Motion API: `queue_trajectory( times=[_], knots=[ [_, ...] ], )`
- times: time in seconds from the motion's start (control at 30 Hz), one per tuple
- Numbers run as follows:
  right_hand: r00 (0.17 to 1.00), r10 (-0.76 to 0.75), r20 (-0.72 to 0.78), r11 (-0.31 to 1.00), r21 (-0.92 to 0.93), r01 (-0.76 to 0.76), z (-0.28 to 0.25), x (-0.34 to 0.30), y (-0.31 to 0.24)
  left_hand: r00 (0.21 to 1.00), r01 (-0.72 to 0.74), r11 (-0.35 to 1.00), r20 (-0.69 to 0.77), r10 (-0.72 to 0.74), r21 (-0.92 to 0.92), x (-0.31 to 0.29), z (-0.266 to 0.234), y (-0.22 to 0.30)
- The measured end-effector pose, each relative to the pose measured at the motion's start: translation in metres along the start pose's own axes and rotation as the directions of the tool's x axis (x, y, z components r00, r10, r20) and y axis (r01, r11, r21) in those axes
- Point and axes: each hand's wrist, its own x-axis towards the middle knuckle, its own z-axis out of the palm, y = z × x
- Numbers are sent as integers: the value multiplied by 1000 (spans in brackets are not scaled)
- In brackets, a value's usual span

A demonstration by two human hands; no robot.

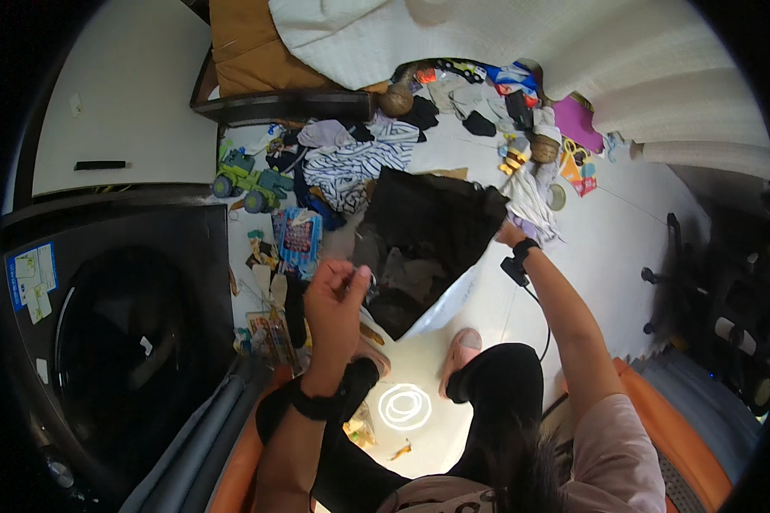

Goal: The person unpacks a cardboard box and a plastic mailer, then sorts through small clothing items and accessories on the floor. They handle socks, underwear, and small garments one by one, placing them into piles.

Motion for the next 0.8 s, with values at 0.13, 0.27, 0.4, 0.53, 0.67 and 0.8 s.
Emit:
queue_trajectory(
  times=[0.13,0.27,0.4,0.53,0.67,0.8],
  knots=[
    [995,79,61,991,-117,-71,19,24,8,993,71,997,87,-74,40,-2,0,5],
    [999,50,14,999,0,-50,9,26,16,999,13,999,29,-14,40,0,-11,6],
    [993,-56,-104,956,282,84,-73,10,2,999,-45,999,20,45,14,-3,-17,8],
    [898,-289,-331,786,454,420,-187,-48,-69,984,-177,983,2,177,56,-16,0,3],
    [712,-621,-327,615,359,702,-214,-147,-148,981,-182,971,-43,191,152,-25,10,-1],
    [731,-682,-6,730,58,681,-179,-184,-197,975,-201,968,-63,212,149,-26,4,-9]
  ],
)
